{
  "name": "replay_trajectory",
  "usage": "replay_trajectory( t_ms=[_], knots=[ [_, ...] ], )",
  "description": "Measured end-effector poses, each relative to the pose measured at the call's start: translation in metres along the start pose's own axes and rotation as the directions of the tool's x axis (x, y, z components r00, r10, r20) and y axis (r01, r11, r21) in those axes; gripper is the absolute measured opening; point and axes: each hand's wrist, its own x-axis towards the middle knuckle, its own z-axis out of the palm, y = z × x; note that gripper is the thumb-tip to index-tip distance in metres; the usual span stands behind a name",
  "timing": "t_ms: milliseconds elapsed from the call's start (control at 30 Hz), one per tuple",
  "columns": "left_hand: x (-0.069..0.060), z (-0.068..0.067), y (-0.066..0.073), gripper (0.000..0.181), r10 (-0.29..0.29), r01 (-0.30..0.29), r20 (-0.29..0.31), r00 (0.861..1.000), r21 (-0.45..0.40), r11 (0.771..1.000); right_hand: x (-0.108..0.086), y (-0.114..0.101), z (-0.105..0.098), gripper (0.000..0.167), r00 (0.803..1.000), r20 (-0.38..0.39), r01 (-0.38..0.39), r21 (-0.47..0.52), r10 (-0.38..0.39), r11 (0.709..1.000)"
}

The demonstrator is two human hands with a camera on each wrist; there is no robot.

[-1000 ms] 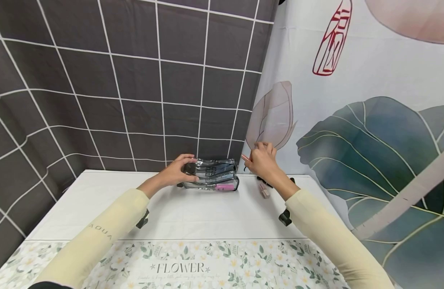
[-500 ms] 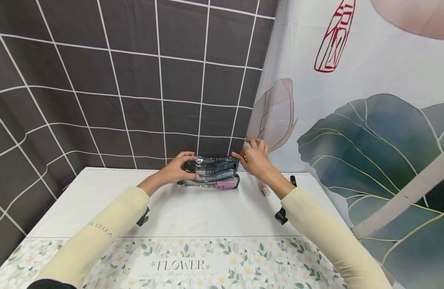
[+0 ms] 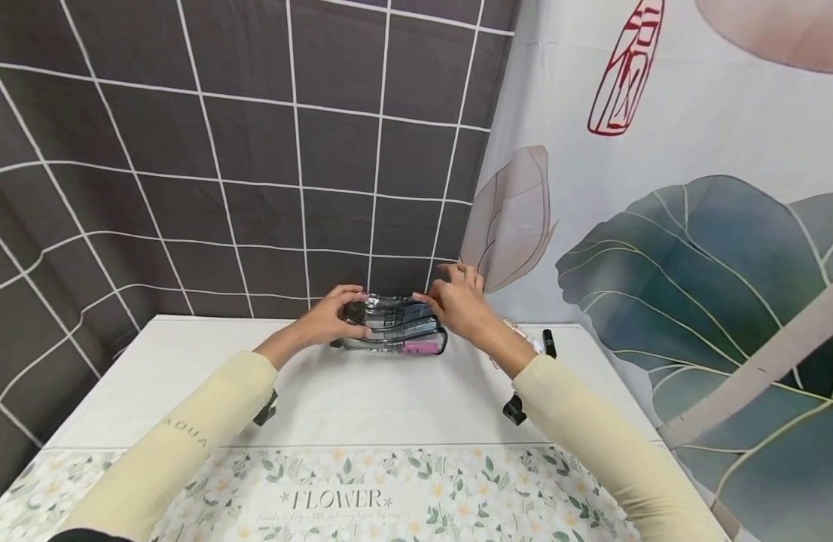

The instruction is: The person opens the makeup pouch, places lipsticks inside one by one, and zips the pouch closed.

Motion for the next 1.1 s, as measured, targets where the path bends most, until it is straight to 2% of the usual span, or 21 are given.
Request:
replay_trajectory(
  t_ms=[133,267,367,467,567,633,800,833,867,967,1100],
  knots=[
    [0.009,0.003,-0.016,0.093,-0.005,0.005,-0.002,1.0,-0.035,0.999,0.0,-0.007,0.002,0.018,1.0,0.013,0.027,-0.001,-0.026,1.0],
    [0.014,0.006,-0.022,0.097,0.017,-0.018,-0.014,1.0,-0.06,0.998,0.001,-0.01,0.004,0.016,0.999,0.02,0.035,0.0,-0.035,0.999],
    [0.012,0.006,-0.019,0.097,0.012,-0.013,-0.018,1.0,-0.059,0.998,0.003,-0.012,0.007,0.015,0.999,0.031,0.045,-0.003,-0.045,0.999],
    [0.004,0.002,-0.002,0.093,0.0,0.0,-0.006,1.0,-0.015,1.0,0.005,-0.013,0.009,0.015,0.998,0.039,0.055,-0.005,-0.055,0.998],
    [0.0,-0.001,0.005,0.092,-0.009,0.009,-0.004,1.0,0.013,1.0,0.006,-0.015,0.011,0.015,0.997,0.05,0.061,-0.005,-0.06,0.998],
    [-0.007,-0.003,0.017,0.091,0.01,-0.01,0.001,1.0,0.02,1.0,0.007,-0.015,0.012,0.016,0.997,0.056,0.062,-0.006,-0.061,0.998],
    [0.0,0.0,0.008,0.092,0.013,-0.013,-0.01,1.0,-0.009,1.0,0.006,-0.016,0.011,0.016,0.997,0.057,0.052,-0.001,-0.052,0.999],
    [0.002,0.0,0.005,0.093,0.015,-0.015,-0.009,1.0,-0.018,1.0,0.005,-0.016,0.01,0.015,0.997,0.056,0.048,0.001,-0.048,0.999],
    [0.009,0.001,-0.005,0.093,0.001,-0.001,-0.019,1.0,-0.021,1.0,0.005,-0.017,0.009,0.015,0.997,0.054,0.046,0.003,-0.046,0.999],
    [0.008,0.001,-0.003,0.091,0.019,-0.019,-0.032,0.999,-0.001,1.0,0.005,-0.018,0.008,0.014,0.998,0.051,0.04,0.009,-0.04,0.999],
    [-0.001,0.0,0.007,0.089,0.029,-0.028,-0.024,0.999,0.045,0.999,0.005,-0.018,0.009,0.014,0.997,0.064,0.037,0.014,-0.037,0.999]
  ],
)
